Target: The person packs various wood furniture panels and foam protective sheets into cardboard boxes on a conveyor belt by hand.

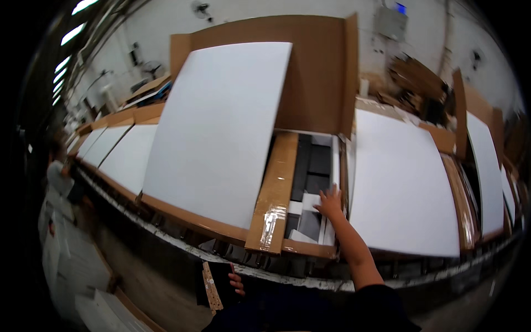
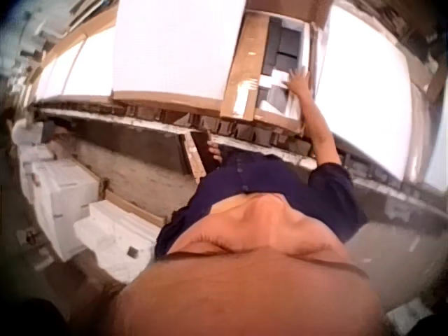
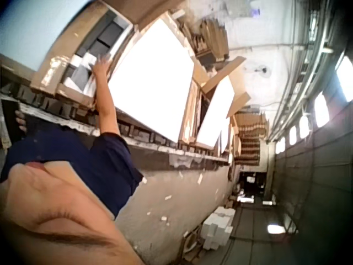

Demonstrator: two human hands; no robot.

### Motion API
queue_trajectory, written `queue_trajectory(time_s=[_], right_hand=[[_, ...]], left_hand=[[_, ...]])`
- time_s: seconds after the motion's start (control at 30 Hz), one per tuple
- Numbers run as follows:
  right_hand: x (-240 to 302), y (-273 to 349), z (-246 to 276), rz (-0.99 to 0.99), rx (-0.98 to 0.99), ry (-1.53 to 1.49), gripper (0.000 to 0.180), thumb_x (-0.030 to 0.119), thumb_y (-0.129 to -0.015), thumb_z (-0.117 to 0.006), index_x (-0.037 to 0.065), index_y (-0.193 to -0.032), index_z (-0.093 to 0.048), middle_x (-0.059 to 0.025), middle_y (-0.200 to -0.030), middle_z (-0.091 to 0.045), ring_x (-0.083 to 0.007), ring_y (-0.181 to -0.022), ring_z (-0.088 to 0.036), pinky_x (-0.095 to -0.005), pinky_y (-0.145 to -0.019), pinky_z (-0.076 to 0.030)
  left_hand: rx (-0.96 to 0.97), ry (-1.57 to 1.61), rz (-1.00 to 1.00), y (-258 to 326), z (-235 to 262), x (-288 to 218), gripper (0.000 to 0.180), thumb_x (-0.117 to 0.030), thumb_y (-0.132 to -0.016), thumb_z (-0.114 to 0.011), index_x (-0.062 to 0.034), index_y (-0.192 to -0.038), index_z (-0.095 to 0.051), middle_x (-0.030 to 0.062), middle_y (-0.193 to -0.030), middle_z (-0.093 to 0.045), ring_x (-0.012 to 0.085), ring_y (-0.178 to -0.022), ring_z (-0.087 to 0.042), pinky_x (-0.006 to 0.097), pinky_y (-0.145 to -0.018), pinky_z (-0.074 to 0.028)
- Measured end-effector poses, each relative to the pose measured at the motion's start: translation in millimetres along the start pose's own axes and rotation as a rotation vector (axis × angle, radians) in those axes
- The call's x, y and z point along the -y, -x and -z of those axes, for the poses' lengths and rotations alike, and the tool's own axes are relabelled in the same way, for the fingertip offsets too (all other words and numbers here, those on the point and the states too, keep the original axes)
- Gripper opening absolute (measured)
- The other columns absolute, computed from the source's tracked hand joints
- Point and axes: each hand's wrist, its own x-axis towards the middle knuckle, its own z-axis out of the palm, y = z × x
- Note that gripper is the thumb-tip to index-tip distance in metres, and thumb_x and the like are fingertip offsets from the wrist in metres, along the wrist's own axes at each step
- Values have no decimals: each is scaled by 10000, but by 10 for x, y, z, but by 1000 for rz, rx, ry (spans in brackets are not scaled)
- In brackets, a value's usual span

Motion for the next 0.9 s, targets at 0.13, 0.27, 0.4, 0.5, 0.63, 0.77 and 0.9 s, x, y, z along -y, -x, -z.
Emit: queue_trajectory(time_s=[0.13,0.27,0.4,0.5,0.63,0.77,0.9], right_hand=[[-25,244,223,78,-153,-195,606,479,-772,-541,136,-1262,-436,-174,-1393,-220,-418,-1295,-91,-604,-996,-90],[606,851,692,265,-354,-426,431,246,-775,-608,113,-1169,-497,-193,-1364,-259,-384,-1287,-172,-583,-996,-138],[1265,1549,884,316,-512,-877,307,119,-804,-550,70,-1106,-524,-176,-1223,-434,-333,-1155,-390,-464,-968,-273],[1719,2042,899,72,-790,-1102,178,34,-805,-504,34,-966,-579,-127,-996,-570,-311,-977,-515,-348,-897,-365],[2500,2354,953,55,-763,-1052,136,15,-787,-495,47,-877,-592,-94,-917,-591,-288,-955,-536,-403,-955,-314],[3511,2423,1260,216,-882,-776,199,-55,-726,-443,60,-804,-586,-78,-918,-593,-252,-935,-547,-469,-1023,-199],[4541,2128,1502,484,-538,-1260,223,-101,-712,-472,39,-842,-588,-100,-867,-591,-238,-849,-568,-321,-788,-431]], left_hand=[[-76,-30,-102,260,-139,245,509,-386,-868,-478,-248,-1332,-321,48,-1174,-483,191,-1064,-463,401,-900,-322],[-80,-30,-204,614,-336,248,461,-355,-878,-466,-243,-1313,-360,60,-1136,-507,194,-1033,-480,394,-905,-326],[-55,-10,-180,740,-591,43,430,-357,-884,-450,-236,-1293,-398,59,-1104,-516,202,-995,-487,395,-905,-323],[-120,-39,-73,920,-929,-194,579,-396,-813,-547,-234,-1328,-338,56,-1108,-505,195,-1009,-475,394,-917,-315],[43,16,-31,1527,-1193,-661,620,-402,-805,-552,-237,-1346,-298,47,-1111,-503,179,-1018,-469,389,-926,-298],[142,17,-58,2008,-1676,-1031,593,-383,-841,-499,-243,-1363,-254,42,-1129,-498,171,-1013,-475,382,-924,-292],[127,-98,-215,2482,-2188,-1267,572,-397,-845,-484,-239,-1354,-278,40,-1076,-497,168,-982,-475,382,-924,-294]])
